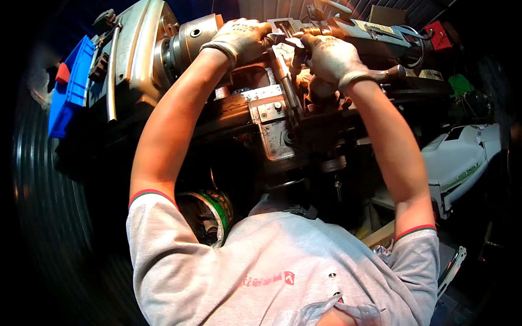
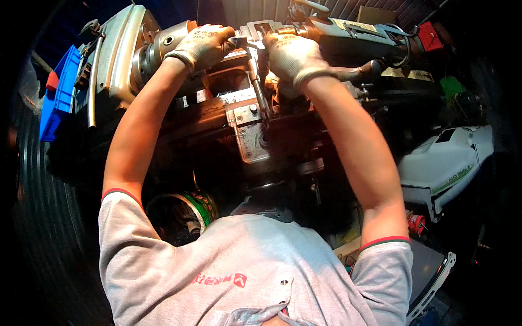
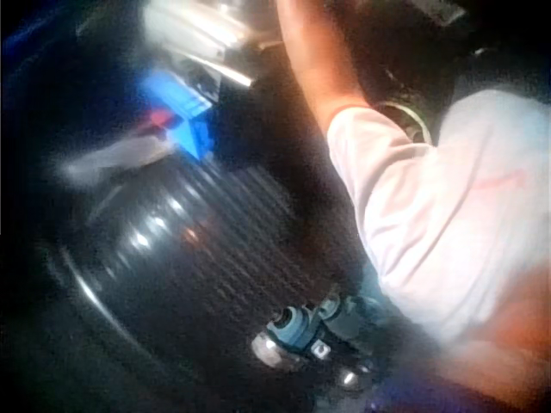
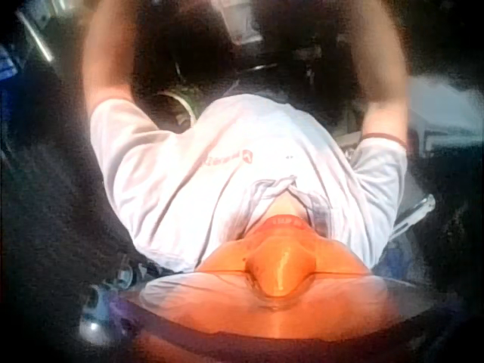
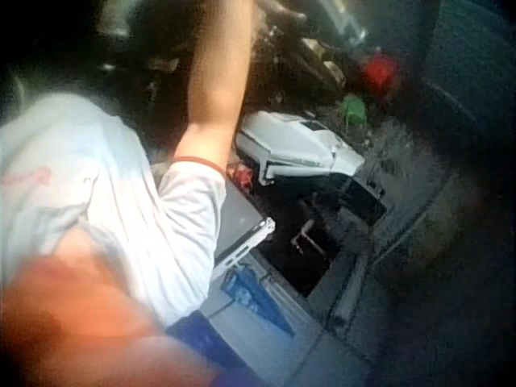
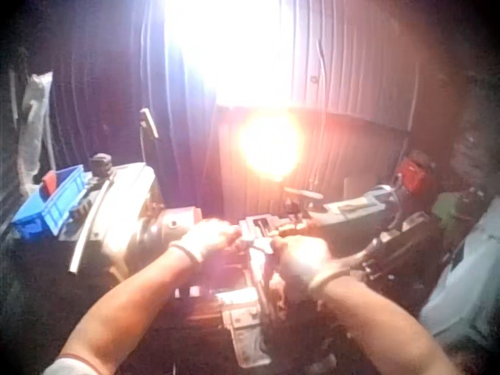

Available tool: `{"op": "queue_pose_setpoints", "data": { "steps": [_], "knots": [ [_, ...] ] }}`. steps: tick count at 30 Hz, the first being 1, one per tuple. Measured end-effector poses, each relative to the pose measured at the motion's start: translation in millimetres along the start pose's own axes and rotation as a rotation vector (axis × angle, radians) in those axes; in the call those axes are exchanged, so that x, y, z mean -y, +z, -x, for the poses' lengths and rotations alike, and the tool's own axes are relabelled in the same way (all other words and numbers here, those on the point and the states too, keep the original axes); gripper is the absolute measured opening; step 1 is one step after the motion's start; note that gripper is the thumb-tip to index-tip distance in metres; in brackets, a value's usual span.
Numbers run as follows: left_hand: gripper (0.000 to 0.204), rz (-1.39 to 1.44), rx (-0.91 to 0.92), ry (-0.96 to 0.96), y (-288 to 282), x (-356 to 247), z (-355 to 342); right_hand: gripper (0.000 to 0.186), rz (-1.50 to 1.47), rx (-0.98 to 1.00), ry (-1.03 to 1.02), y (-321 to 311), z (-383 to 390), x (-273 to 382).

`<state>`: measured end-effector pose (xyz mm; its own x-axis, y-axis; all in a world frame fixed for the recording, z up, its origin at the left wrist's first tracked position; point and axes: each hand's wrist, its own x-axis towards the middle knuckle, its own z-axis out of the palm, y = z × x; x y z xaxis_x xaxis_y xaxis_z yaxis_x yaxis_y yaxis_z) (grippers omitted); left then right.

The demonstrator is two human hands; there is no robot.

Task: The person operates a metal lathe, using a file to smooth a rotating cylindrical workpiece. They repeatedly measure the workpiece with a dial caliper, adjust the lathe controls, and reposition the workpiece in the chuck. The person wears gloves and uses a file and caliper throughout the task.

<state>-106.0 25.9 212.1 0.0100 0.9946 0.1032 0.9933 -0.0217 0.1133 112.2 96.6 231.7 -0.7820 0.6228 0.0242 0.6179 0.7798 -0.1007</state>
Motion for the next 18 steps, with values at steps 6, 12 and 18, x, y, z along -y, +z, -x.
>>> {"op": "queue_pose_setpoints", "data": {
  "steps": [6,12,18],
  "knots": [
    [0.052,0.116,-0.129,0.142,18,33,-8,0.045,-0.031,-0.5,0.084,36,8,16],
    [0.023,-0.093,-0.188,-0.099,4,-13,26,0.048,-0.05,-0.47,-0.077,39,-12,-13],
    [0.04,0.401,-0.066,-0.536,6,-122,96,0.061,0.055,-0.324,-0.612,28,-76,-42]
  ]
}}
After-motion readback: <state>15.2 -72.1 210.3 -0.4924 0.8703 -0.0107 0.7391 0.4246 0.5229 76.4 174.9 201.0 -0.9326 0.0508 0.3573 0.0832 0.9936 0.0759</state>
